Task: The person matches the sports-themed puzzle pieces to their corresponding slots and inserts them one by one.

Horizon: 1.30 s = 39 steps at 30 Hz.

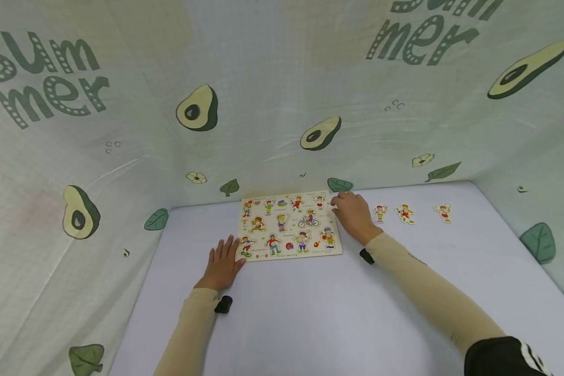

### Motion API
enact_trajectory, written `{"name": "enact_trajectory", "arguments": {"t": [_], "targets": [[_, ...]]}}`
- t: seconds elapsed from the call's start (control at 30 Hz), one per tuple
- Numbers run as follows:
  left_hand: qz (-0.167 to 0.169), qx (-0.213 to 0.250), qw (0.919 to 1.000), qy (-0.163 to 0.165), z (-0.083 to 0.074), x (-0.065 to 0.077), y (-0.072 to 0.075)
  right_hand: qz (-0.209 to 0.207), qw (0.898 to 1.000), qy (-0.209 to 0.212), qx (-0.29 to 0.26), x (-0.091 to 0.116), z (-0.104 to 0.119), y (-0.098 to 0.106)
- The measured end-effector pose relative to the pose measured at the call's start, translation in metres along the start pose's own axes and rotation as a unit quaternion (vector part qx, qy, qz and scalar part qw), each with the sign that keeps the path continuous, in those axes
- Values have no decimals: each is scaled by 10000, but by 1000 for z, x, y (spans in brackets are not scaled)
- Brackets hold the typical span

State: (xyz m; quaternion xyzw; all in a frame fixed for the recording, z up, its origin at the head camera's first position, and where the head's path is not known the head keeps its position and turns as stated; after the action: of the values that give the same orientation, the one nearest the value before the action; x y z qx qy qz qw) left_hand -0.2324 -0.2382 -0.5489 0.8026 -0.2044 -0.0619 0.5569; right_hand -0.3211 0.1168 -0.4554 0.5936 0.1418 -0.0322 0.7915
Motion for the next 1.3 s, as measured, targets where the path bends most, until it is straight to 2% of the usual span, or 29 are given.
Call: {"name": "enact_trajectory", "arguments": {"t": [0.2, 0.5, 0.73, 0.87, 1.03, 1.3], "targets": [[64, -2, 10000, 44, -2, 2, 1, 97, 9996, -251, 30, 13, -28, 1], [26, -116, 9999, 0, -4, 3, 2, -67, 9988, -462, 123, 23, -66, 11], [-41, 28, 10000, 24, -7, 5, 4, 108, 9981, -592, 103, 29, -89, 14], [-52, -26, 10000, -11, -9, 7, 6, 267, 9968, -740, 147, 31, -100, 14], [-230, 26, 9997, -113, -11, 7, 8, 428, 9952, -845, 264, 32, -109, 14], [-47, -62, 10000, -6, -6, 2, 4, 524, 9949, -776, 368, 30, -116, 14]]}}
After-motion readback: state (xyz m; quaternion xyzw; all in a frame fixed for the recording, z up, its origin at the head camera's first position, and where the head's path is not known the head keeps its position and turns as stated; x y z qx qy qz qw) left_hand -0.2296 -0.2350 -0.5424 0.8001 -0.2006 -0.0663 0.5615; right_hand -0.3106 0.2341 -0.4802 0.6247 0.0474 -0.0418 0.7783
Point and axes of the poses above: each hand's wrist, its own x-axis away from the middle knuckle, its own y-axis out of the back of the hand, z = x × y, the point moved 8 cm from there along -x, towards the middle knuckle, and after that the axes turned 12 degrees about -y, right-handed, at the moved point
